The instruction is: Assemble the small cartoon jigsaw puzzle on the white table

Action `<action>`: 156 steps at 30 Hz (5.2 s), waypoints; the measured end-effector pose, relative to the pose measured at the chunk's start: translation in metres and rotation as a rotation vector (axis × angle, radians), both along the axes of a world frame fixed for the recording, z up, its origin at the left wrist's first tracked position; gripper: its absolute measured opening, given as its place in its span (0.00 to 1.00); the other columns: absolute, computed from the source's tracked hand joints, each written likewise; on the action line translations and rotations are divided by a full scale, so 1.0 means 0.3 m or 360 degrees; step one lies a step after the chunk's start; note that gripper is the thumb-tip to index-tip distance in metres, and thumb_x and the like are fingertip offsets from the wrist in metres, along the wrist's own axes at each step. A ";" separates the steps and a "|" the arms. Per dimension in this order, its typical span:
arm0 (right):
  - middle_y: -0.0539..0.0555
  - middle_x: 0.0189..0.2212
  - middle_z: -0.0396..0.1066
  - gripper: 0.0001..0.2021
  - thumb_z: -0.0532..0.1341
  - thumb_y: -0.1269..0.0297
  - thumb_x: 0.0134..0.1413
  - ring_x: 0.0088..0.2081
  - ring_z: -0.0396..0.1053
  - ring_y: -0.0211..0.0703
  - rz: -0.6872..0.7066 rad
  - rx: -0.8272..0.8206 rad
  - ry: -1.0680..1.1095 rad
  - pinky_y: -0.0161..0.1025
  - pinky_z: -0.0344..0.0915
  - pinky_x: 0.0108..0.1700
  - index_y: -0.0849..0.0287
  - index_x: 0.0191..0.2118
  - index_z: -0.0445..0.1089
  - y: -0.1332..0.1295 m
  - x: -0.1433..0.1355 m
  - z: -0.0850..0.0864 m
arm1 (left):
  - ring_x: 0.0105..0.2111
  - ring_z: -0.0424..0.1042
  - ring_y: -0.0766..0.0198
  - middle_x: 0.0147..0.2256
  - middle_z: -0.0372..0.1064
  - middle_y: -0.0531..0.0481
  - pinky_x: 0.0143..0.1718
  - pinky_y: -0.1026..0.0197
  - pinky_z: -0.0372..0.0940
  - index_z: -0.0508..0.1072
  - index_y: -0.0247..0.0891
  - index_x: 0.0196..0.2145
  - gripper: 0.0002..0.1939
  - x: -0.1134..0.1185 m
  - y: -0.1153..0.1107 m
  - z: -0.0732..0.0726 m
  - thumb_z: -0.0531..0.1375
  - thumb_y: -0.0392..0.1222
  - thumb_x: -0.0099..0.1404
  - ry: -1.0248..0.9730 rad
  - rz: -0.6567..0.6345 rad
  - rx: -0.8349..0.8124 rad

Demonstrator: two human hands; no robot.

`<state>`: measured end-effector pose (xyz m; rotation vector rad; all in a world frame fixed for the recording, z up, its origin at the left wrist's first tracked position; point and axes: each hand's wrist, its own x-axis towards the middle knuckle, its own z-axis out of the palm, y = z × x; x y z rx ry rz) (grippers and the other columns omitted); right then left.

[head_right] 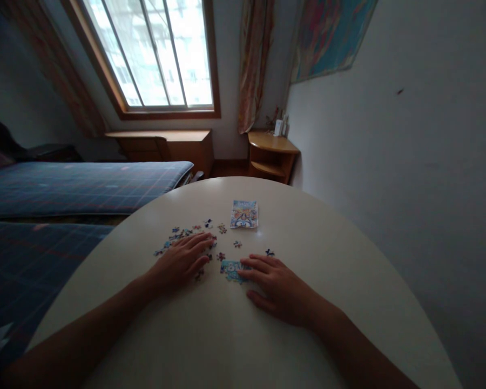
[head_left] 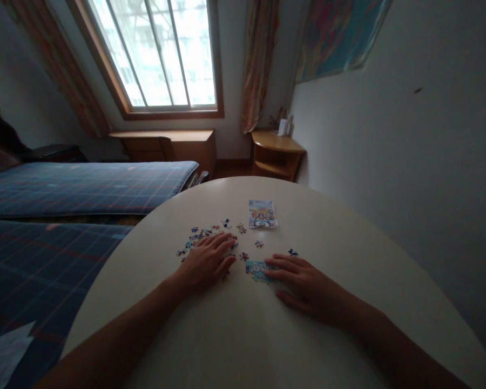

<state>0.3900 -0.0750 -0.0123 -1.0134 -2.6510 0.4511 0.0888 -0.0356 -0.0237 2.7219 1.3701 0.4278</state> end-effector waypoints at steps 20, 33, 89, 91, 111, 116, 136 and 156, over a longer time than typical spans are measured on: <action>0.57 0.63 0.62 0.23 0.59 0.61 0.62 0.64 0.58 0.52 0.0014 0.0010 0.0013 0.56 0.58 0.63 0.50 0.62 0.64 0.000 0.003 -0.002 | 0.50 0.72 0.55 0.50 0.74 0.46 0.54 0.54 0.64 0.75 0.40 0.48 0.17 -0.117 0.151 0.030 0.50 0.42 0.71 0.0029 0.0570 0.0003; 0.59 0.63 0.62 0.23 0.61 0.63 0.60 0.61 0.64 0.52 -0.0031 -0.0016 0.0070 0.56 0.62 0.61 0.50 0.61 0.65 -0.005 0.013 0.017 | 0.40 0.75 0.55 0.41 0.78 0.48 0.41 0.60 0.65 0.80 0.45 0.40 0.12 -0.120 0.307 0.114 0.59 0.49 0.65 0.0233 0.0424 -0.0254; 0.46 0.24 0.74 0.04 0.69 0.62 0.53 0.32 0.71 0.40 -0.0182 0.0159 0.0176 0.39 0.57 0.42 0.50 0.36 0.77 -0.025 -0.039 0.005 | 0.52 0.68 0.56 0.51 0.70 0.46 0.55 0.49 0.67 0.71 0.40 0.49 0.14 0.145 -0.111 -0.019 0.58 0.32 0.66 -0.0345 -0.0436 -0.0084; 0.46 0.25 0.75 0.04 0.69 0.62 0.53 0.32 0.71 0.40 -0.0186 0.0161 0.0176 0.39 0.57 0.42 0.51 0.36 0.77 -0.024 -0.041 -0.003 | 0.51 0.69 0.56 0.51 0.70 0.45 0.54 0.49 0.67 0.71 0.40 0.48 0.13 0.149 -0.109 -0.023 0.57 0.33 0.67 -0.0339 -0.0438 -0.0075; 0.47 0.26 0.76 0.04 0.70 0.61 0.52 0.33 0.72 0.42 -0.0280 0.0106 0.0132 0.40 0.60 0.42 0.52 0.34 0.77 -0.019 -0.053 -0.012 | 0.50 0.70 0.53 0.50 0.71 0.46 0.50 0.47 0.70 0.71 0.41 0.46 0.12 0.157 -0.124 -0.013 0.62 0.42 0.65 -0.0296 -0.0377 -0.0068; 0.49 0.26 0.75 0.05 0.70 0.61 0.52 0.32 0.71 0.42 -0.0331 0.0098 0.0117 0.39 0.60 0.42 0.54 0.33 0.76 -0.023 -0.059 -0.011 | 0.48 0.72 0.55 0.47 0.72 0.48 0.48 0.48 0.71 0.72 0.41 0.44 0.08 0.180 -0.138 -0.004 0.60 0.40 0.66 -0.0306 -0.0267 -0.0053; 0.49 0.30 0.77 0.02 0.65 0.65 0.57 0.33 0.71 0.40 -0.0229 0.0202 0.0010 0.38 0.62 0.40 0.54 0.34 0.76 -0.026 -0.047 0.012 | 0.46 0.71 0.54 0.45 0.73 0.47 0.46 0.49 0.71 0.75 0.41 0.39 0.03 0.201 -0.138 -0.027 0.61 0.37 0.67 -0.0343 -0.0219 0.0072; 0.52 0.31 0.73 0.03 0.65 0.64 0.58 0.34 0.70 0.41 -0.0297 0.0169 0.0025 0.37 0.62 0.38 0.56 0.33 0.75 -0.031 -0.047 0.010 | 0.50 0.71 0.54 0.47 0.74 0.46 0.50 0.47 0.71 0.75 0.41 0.44 0.09 0.192 -0.154 -0.025 0.57 0.35 0.70 -0.0243 -0.0483 0.0181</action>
